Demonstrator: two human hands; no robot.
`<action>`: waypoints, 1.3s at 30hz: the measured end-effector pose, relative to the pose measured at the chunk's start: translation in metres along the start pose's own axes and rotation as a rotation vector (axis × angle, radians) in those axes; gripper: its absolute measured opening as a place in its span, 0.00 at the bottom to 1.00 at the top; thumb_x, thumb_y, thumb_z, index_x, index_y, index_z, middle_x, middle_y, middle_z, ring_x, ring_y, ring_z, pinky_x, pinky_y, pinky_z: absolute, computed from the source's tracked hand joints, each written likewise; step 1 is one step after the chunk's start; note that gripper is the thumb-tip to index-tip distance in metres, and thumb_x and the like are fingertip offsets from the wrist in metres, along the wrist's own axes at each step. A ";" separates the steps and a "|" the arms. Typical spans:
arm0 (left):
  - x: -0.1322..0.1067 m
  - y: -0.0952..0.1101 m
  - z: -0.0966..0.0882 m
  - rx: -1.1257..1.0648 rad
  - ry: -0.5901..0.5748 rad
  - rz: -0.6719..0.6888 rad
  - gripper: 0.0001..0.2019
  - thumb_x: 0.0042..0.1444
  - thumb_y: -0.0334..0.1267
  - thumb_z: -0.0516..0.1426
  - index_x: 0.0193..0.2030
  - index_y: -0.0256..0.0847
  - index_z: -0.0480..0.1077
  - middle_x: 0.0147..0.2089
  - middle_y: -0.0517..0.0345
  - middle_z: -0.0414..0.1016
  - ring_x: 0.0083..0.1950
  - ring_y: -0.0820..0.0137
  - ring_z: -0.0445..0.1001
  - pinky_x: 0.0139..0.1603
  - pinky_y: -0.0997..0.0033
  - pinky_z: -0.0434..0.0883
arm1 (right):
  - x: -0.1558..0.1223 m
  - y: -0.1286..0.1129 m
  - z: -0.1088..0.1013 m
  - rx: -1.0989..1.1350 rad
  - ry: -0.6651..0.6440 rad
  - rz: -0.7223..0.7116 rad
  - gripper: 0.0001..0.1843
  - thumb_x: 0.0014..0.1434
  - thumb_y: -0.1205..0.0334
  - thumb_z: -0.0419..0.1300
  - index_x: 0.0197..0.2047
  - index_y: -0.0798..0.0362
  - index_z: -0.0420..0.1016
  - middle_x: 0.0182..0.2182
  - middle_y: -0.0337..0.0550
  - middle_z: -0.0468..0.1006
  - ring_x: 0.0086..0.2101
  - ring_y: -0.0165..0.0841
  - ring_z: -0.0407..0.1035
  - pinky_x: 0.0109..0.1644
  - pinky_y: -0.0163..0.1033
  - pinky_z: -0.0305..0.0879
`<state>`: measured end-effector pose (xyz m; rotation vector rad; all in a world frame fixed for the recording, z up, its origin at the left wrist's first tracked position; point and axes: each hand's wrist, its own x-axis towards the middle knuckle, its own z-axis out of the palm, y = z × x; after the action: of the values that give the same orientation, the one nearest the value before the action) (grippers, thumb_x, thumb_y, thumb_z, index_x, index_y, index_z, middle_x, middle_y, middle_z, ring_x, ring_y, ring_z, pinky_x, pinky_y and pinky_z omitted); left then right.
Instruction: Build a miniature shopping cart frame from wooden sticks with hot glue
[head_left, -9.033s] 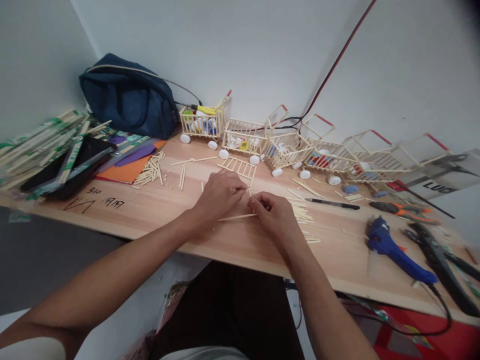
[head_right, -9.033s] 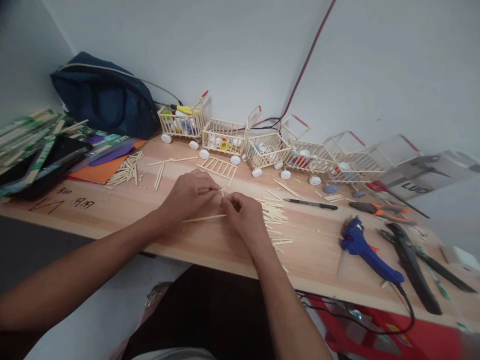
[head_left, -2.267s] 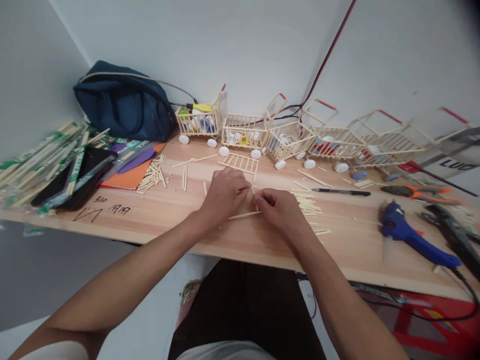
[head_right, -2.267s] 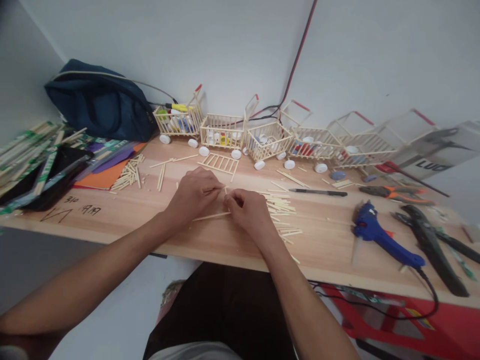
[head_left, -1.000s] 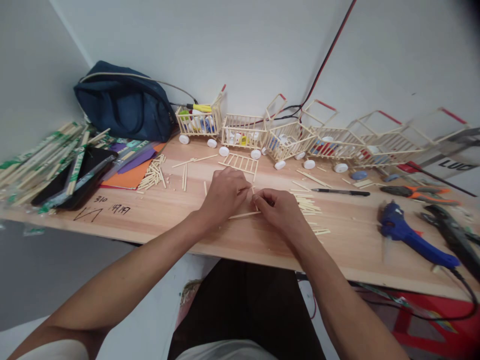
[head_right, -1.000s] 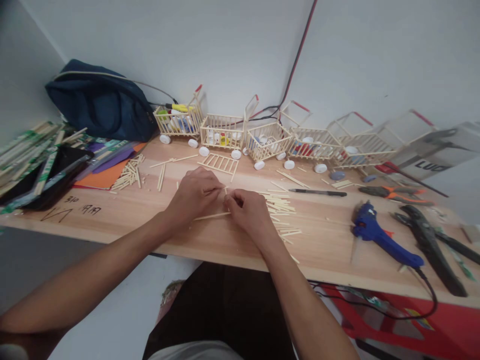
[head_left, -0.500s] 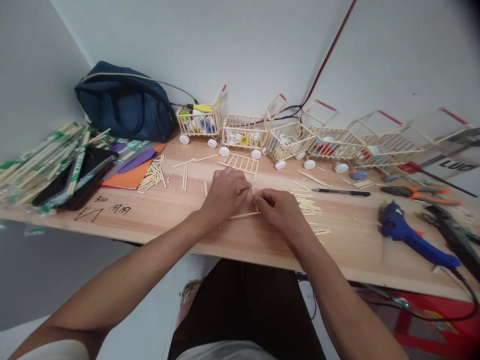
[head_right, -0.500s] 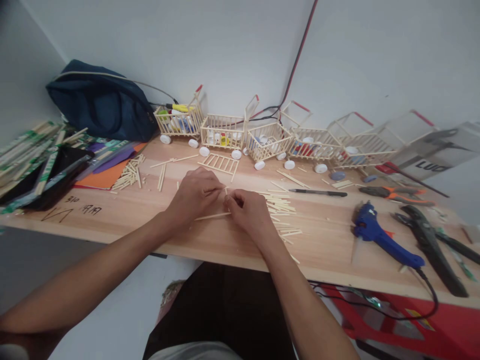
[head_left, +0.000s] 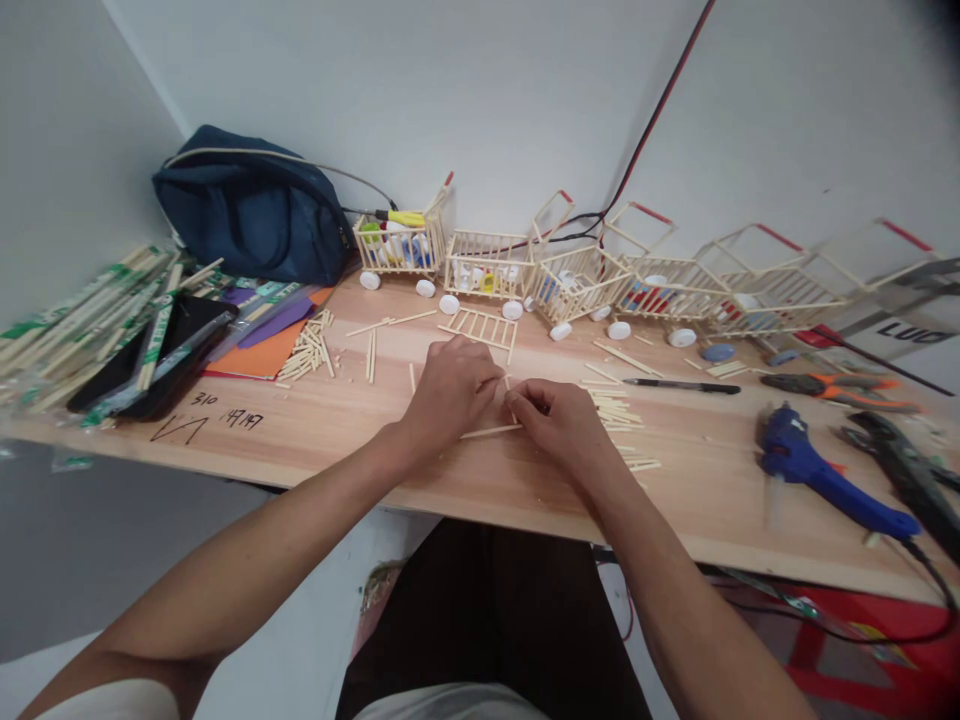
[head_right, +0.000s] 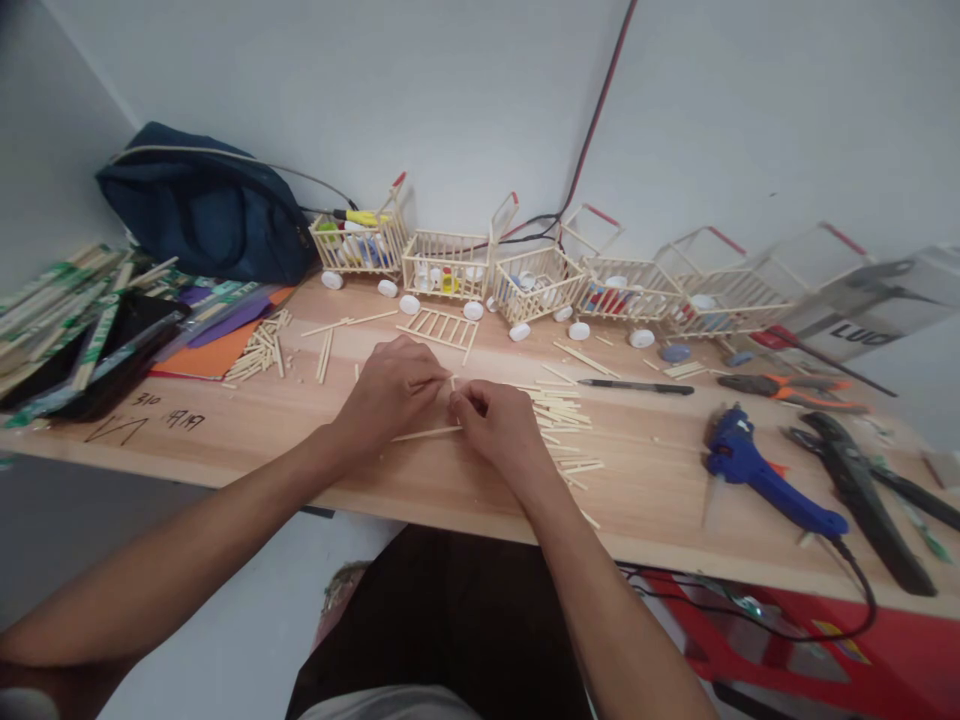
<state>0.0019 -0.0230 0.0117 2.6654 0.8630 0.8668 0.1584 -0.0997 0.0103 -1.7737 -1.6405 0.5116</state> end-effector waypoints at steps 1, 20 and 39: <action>0.000 0.000 0.000 0.001 -0.002 0.001 0.13 0.61 0.30 0.53 0.32 0.41 0.79 0.34 0.56 0.79 0.43 0.64 0.70 0.45 0.60 0.63 | 0.000 0.000 0.000 0.000 0.003 0.000 0.13 0.57 0.61 0.56 0.23 0.52 0.75 0.19 0.36 0.73 0.23 0.29 0.62 0.30 0.35 0.52; 0.002 -0.004 0.002 0.022 0.021 -0.004 0.12 0.58 0.30 0.54 0.34 0.42 0.80 0.35 0.55 0.79 0.43 0.64 0.71 0.45 0.62 0.63 | 0.001 0.003 0.001 0.008 0.011 -0.028 0.14 0.57 0.59 0.55 0.23 0.52 0.75 0.19 0.37 0.73 0.23 0.29 0.62 0.30 0.35 0.54; 0.001 -0.005 0.001 0.010 0.004 0.034 0.13 0.59 0.30 0.54 0.33 0.42 0.80 0.35 0.55 0.79 0.43 0.63 0.70 0.46 0.61 0.63 | -0.001 0.005 0.002 0.020 0.005 -0.035 0.13 0.57 0.60 0.55 0.23 0.52 0.73 0.19 0.36 0.72 0.23 0.29 0.62 0.31 0.35 0.54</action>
<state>0.0015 -0.0184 0.0097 2.6954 0.8268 0.8775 0.1604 -0.1004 0.0051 -1.7271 -1.6544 0.5057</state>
